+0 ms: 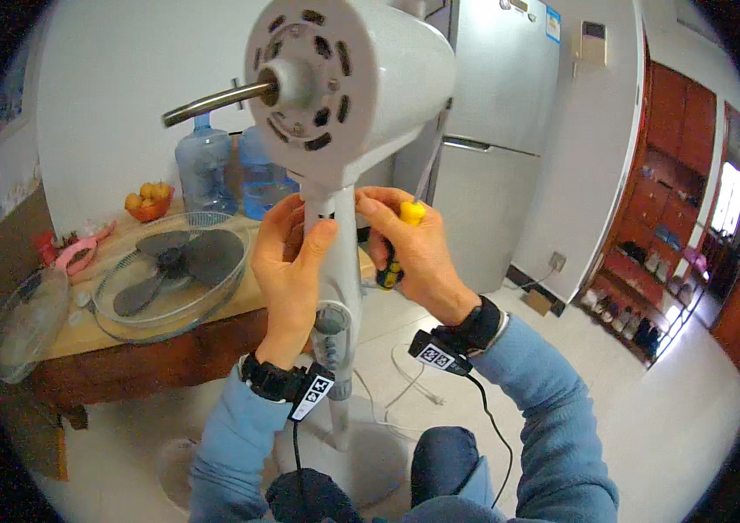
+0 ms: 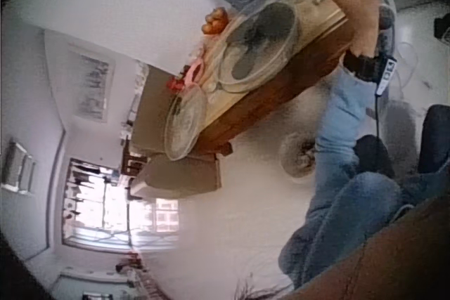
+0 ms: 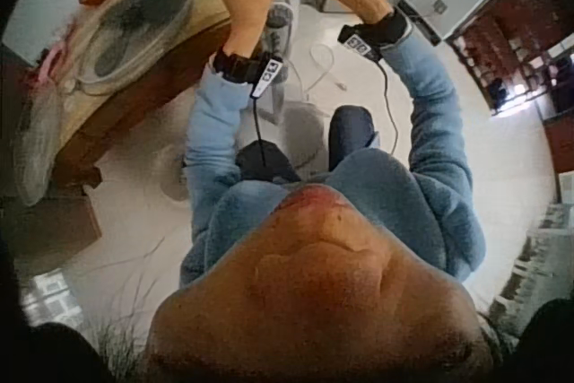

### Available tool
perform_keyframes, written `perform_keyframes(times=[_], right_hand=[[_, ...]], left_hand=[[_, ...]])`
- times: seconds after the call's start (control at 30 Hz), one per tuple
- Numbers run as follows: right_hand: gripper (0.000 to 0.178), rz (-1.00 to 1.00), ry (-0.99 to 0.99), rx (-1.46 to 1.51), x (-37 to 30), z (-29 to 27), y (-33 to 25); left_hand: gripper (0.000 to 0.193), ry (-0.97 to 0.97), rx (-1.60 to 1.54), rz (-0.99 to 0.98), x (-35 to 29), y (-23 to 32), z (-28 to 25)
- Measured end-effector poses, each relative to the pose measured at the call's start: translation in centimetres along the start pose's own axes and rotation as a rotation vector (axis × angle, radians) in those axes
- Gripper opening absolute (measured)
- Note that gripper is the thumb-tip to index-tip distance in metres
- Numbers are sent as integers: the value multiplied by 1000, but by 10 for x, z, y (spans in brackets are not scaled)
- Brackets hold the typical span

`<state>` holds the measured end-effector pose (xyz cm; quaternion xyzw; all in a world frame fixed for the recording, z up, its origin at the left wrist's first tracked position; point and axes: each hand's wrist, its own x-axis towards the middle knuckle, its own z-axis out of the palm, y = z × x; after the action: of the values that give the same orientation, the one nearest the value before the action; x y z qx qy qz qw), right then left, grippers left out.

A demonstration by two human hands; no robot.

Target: The person assembles a standing fan by attaching the motor housing to the stand and tightening multiple screws with a screwdriver. They rotate the fan head to access different screw locations and secure the components together.

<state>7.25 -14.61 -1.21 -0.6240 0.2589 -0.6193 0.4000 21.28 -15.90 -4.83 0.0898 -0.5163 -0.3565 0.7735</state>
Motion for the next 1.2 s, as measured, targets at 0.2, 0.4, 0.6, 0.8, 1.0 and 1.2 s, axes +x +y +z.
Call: perform_keyframes(times=[0.2, 0.4, 0.6, 0.8, 1.0, 1.2], right_hand=[[21, 10, 77, 142, 3, 7, 10], [18, -7, 33, 227, 6, -1, 23], [21, 11, -69, 311, 18, -3, 22], [32, -106, 22, 438, 15, -7, 10], [60, -276, -68, 355, 31, -8, -19], [61, -106, -175, 419, 53, 1, -27]], left_hand=[[46, 13, 24, -8, -1, -1, 0], [48, 8, 87, 20, 0, -5, -3], [46, -31, 58, 33, 4, -9, -10], [47, -43, 38, 47, 5, -11, -8], [52, -12, 70, 32, 4, -11, -6], [48, -86, 19, 18, 5, -6, -9]])
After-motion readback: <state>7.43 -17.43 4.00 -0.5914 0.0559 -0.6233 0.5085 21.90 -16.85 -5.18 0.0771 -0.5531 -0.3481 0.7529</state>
